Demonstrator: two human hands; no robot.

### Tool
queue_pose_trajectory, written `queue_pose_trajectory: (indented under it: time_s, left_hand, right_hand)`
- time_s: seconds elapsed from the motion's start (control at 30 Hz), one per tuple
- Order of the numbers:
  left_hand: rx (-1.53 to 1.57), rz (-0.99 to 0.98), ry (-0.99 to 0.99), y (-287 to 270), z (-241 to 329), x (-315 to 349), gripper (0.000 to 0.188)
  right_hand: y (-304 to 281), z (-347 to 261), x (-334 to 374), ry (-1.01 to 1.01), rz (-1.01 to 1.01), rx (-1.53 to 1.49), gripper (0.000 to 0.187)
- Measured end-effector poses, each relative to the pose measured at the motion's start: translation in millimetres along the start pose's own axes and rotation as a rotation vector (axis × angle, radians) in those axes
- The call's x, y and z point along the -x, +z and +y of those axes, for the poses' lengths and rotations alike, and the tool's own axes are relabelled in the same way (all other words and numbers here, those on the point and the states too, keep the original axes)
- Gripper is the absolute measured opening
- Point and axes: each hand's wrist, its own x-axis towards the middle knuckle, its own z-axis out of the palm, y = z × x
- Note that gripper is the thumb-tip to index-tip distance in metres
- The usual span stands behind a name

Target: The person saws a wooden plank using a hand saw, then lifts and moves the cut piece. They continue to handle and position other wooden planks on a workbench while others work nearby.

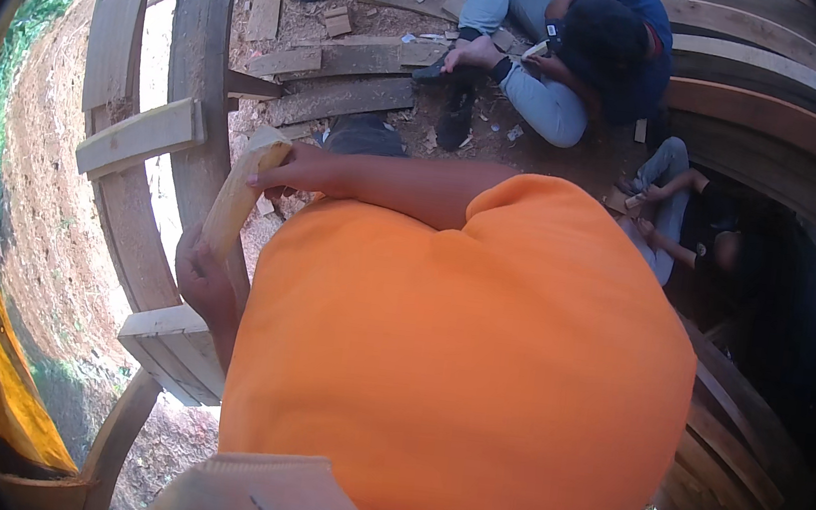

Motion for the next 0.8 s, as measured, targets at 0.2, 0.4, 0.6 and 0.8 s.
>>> queue_pose_trajectory:
  time_s: [0.2, 0.4, 0.6, 0.8]
  left_hand:
    - [0.16, -0.218, -0.004, 1.3, 5.9, -43.1, 0.014]
    - [0.671, -0.268, -0.235, -0.2, -7.6, -59.2, 0.014]
    - [1.424, -0.163, -0.475, -4.0, -11.5, -39.4, 0.013]
    - [1.7, -0.029, -0.555, -9.0, -21.4, -11.5, 0.012]
  right_hand:
    - [-20.1, -0.5, 13.2, -0.134, 0.166, -0.135, 0.048]
    - [-57.9, -4.1, 8.8, -0.061, 0.311, -0.165, 0.046]
    - [-76.0, -6.2, 4.6, 0.062, 0.215, -0.155, 0.043]
    - [-83.1, -0.3, -22.6, 0.118, 0.091, -0.117, 0.041]
